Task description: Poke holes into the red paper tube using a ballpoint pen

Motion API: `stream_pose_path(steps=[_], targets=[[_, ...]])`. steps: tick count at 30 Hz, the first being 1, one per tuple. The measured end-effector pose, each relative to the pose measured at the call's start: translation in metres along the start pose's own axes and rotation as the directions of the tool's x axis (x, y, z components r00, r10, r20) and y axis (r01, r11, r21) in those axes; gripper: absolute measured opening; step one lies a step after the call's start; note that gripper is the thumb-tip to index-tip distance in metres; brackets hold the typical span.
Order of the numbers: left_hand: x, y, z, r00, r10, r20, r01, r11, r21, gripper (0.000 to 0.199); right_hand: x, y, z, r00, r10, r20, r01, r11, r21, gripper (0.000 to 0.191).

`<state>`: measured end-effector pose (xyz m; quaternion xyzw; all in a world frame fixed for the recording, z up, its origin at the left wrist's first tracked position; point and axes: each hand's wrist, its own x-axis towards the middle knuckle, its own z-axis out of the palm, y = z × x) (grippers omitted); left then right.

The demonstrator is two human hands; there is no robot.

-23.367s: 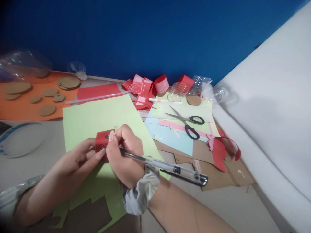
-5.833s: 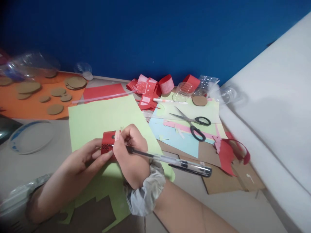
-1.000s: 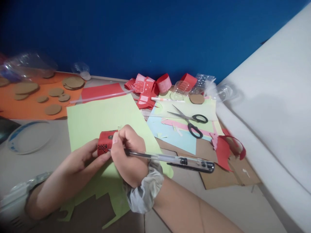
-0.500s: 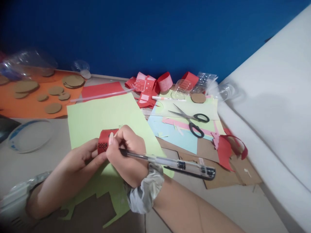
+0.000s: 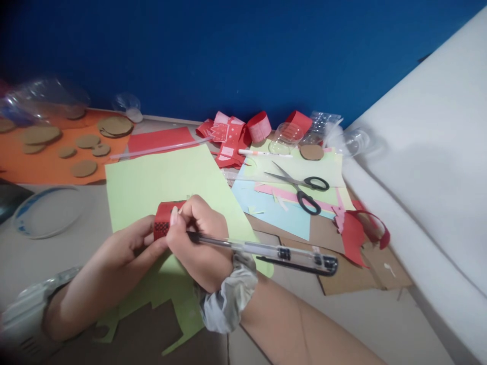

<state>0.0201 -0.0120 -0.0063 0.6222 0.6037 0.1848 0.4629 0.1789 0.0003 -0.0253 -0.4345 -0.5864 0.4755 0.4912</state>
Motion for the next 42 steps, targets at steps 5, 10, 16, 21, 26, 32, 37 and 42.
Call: stream_pose_path(steps=[5, 10, 16, 21, 26, 32, 37, 42], targets=[[-0.0004, -0.002, -0.0003, 1.0, 0.018, 0.008, -0.018, 1.0, -0.016, 0.029, 0.0005, -0.0005, 0.0, 1.0, 0.007, 0.002, -0.007, 1.0, -0.011, 0.03], [0.0008, -0.0035, 0.0015, 1.0, 0.011, 0.005, -0.012, 1.0, 0.006, 0.03, 0.0011, -0.0028, 0.0017, 0.999, 0.01, -0.034, -0.01, 1.0, -0.006, 0.03], [0.0006, -0.0027, 0.0016, 1.0, 0.005, 0.022, -0.004, 1.0, -0.023, 0.03, 0.0027, -0.0053, 0.0022, 0.999, 0.008, -0.042, -0.008, 1.0, -0.017, 0.029], [0.001, -0.002, 0.0009, 0.999, 0.023, 0.027, -0.021, 0.998, -0.065, 0.027, 0.0028, -0.0055, 0.0022, 1.0, -0.002, -0.025, 0.002, 1.0, -0.022, 0.03], [-0.0001, -0.0006, -0.0002, 0.999, 0.031, 0.026, -0.028, 0.995, -0.091, 0.024, 0.0038, -0.0077, 0.0023, 0.999, 0.009, -0.036, -0.01, 0.999, -0.032, 0.029], [0.0008, -0.0012, 0.0005, 0.999, 0.033, 0.019, -0.031, 0.995, -0.094, 0.025, 0.0044, -0.0069, 0.0027, 0.999, 0.003, -0.048, -0.004, 1.0, -0.028, 0.027], [0.0006, -0.0044, 0.0019, 0.998, 0.056, 0.015, -0.054, 0.991, -0.125, 0.026, 0.0034, -0.0063, 0.0029, 0.999, -0.007, -0.046, 0.005, 0.999, -0.046, 0.029], [-0.0004, -0.004, 0.0008, 0.998, 0.065, 0.023, -0.061, 0.988, -0.14, 0.029, 0.0041, -0.0073, 0.0032, 0.998, -0.024, -0.052, 0.021, 0.999, -0.046, 0.029]])
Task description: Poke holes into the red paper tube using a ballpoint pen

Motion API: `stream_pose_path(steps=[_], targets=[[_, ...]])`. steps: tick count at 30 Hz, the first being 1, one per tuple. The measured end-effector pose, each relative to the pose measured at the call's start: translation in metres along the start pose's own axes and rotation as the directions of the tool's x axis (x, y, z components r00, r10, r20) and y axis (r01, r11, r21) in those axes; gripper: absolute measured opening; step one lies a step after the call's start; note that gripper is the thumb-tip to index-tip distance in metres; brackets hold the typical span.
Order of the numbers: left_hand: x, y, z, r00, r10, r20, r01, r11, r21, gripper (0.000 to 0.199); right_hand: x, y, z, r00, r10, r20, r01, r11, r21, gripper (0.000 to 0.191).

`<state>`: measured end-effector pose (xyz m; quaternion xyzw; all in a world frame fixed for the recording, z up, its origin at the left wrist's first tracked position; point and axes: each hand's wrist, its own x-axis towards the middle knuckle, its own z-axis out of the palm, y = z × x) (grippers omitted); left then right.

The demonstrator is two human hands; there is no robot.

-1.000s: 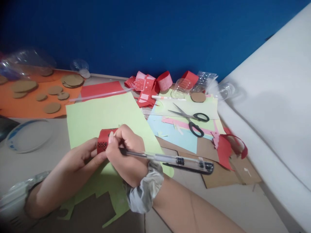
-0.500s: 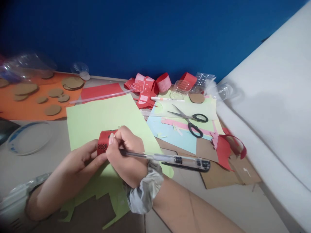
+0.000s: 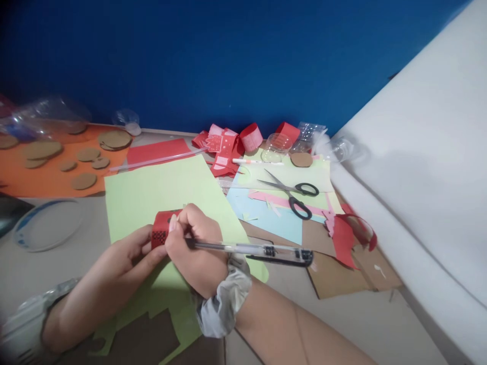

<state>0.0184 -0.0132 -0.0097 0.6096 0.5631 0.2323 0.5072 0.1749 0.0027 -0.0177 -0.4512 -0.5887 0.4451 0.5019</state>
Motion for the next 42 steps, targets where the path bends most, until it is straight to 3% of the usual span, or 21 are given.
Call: stream_pose_path(steps=[21, 28, 33, 37, 42], targets=[[0.001, -0.003, 0.001, 0.999, 0.032, 0.003, -0.031, 0.999, -0.025, 0.033, 0.001, 0.001, -0.001, 1.0, -0.016, 0.009, 0.016, 1.0, 0.022, 0.026], [0.003, -0.002, 0.001, 0.999, 0.044, -0.001, -0.044, 0.998, -0.04, 0.025, 0.002, -0.001, -0.001, 1.0, 0.02, 0.006, -0.021, 1.0, 0.021, 0.028], [0.001, -0.005, 0.002, 0.999, 0.039, 0.001, -0.039, 0.998, -0.057, 0.025, 0.002, 0.004, 0.0, 0.996, 0.031, -0.081, -0.021, 0.992, 0.122, 0.032], [0.0, 0.0, 0.003, 0.999, 0.037, -0.009, -0.037, 0.999, -0.003, 0.024, -0.003, 0.006, -0.001, 0.991, -0.082, -0.11, 0.094, 0.99, 0.105, 0.028], [-0.001, 0.005, 0.002, 0.999, 0.02, -0.043, -0.018, 0.999, 0.034, 0.027, -0.009, 0.001, -0.003, 0.97, -0.238, -0.044, 0.238, 0.971, 0.002, 0.026]])
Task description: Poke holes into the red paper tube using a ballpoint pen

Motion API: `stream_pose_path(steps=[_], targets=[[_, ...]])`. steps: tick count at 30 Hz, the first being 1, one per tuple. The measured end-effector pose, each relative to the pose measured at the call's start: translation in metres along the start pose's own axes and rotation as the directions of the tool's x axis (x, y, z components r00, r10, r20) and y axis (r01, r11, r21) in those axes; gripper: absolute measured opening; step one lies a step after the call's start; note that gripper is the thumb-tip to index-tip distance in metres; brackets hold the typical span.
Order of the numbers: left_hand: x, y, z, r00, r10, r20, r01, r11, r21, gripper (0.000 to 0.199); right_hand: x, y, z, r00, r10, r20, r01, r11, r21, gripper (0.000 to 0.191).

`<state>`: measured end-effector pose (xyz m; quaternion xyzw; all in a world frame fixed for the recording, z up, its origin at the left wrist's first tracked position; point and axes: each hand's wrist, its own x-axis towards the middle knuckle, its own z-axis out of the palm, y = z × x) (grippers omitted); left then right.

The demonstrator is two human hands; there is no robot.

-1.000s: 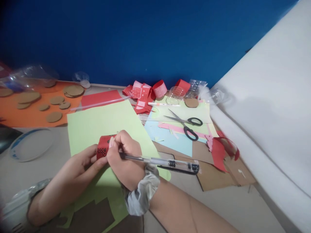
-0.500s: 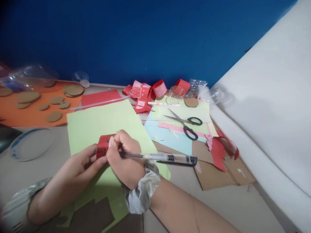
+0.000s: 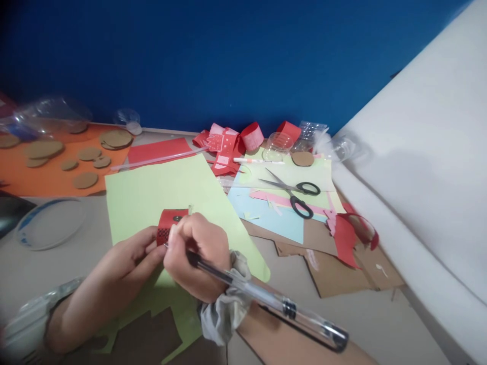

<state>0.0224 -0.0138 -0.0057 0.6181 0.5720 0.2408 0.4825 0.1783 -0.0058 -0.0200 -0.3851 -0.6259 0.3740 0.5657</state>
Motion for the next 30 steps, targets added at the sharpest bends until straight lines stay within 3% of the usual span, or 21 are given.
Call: stream_pose_path(steps=[4, 17, 30], targets=[[0.0001, -0.0006, -0.0001, 1.0, -0.013, 0.006, 0.013, 1.0, -0.001, 0.028, 0.001, -0.0013, -0.0008, 0.997, 0.041, 0.059, -0.039, 0.999, -0.034, 0.025], [0.0003, -0.0011, -0.0005, 1.0, -0.009, 0.013, 0.009, 1.0, -0.016, 0.025, 0.0067, -0.0052, 0.0024, 0.986, 0.162, 0.041, -0.156, 0.979, -0.133, 0.028], [0.0005, 0.0003, -0.0001, 1.0, 0.008, 0.001, -0.008, 1.0, 0.018, 0.022, 0.0042, 0.0008, 0.0017, 0.981, 0.185, 0.058, -0.179, 0.98, -0.088, 0.03]])
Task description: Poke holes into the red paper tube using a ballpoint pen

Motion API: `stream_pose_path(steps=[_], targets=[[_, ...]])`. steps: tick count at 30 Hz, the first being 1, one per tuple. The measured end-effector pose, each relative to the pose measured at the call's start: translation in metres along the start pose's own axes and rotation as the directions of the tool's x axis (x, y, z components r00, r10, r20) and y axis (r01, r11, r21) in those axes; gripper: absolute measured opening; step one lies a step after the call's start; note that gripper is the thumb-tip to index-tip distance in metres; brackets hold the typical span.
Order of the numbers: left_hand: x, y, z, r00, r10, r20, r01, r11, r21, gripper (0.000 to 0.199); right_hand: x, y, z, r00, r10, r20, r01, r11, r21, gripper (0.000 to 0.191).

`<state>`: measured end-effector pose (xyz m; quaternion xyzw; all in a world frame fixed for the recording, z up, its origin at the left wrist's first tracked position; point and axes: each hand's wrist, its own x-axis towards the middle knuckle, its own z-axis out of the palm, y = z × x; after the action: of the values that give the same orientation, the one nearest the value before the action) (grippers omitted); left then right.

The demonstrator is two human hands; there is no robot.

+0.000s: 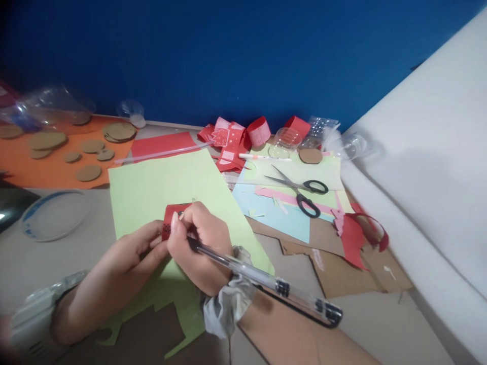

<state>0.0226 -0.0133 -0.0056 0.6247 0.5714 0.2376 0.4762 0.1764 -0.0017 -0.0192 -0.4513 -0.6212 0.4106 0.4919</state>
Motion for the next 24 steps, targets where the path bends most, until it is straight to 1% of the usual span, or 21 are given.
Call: stream_pose_path(steps=[5, 9, 18, 24], targets=[[-0.0018, -0.0006, -0.0004, 1.0, -0.01, -0.001, 0.01, 0.999, 0.031, 0.02, -0.0003, -0.0001, -0.0001, 1.0, -0.006, 0.025, 0.006, 1.0, 0.025, 0.03], [-0.0015, -0.0001, -0.0001, 1.0, -0.002, -0.002, 0.002, 1.0, 0.021, 0.021, -0.0007, -0.0007, 0.0002, 1.0, 0.015, -0.002, -0.015, 0.999, 0.03, 0.03], [-0.0006, -0.0011, 0.0002, 1.0, 0.004, -0.002, -0.004, 1.0, 0.026, 0.021, -0.0008, 0.0019, -0.0001, 1.0, -0.001, 0.004, 0.0, 0.999, 0.044, 0.03], [0.0, -0.0003, -0.0001, 0.999, 0.03, -0.026, -0.028, 0.998, 0.054, 0.023, -0.0006, 0.0018, -0.0009, 1.0, 0.003, 0.014, -0.004, 0.998, 0.059, 0.029]])
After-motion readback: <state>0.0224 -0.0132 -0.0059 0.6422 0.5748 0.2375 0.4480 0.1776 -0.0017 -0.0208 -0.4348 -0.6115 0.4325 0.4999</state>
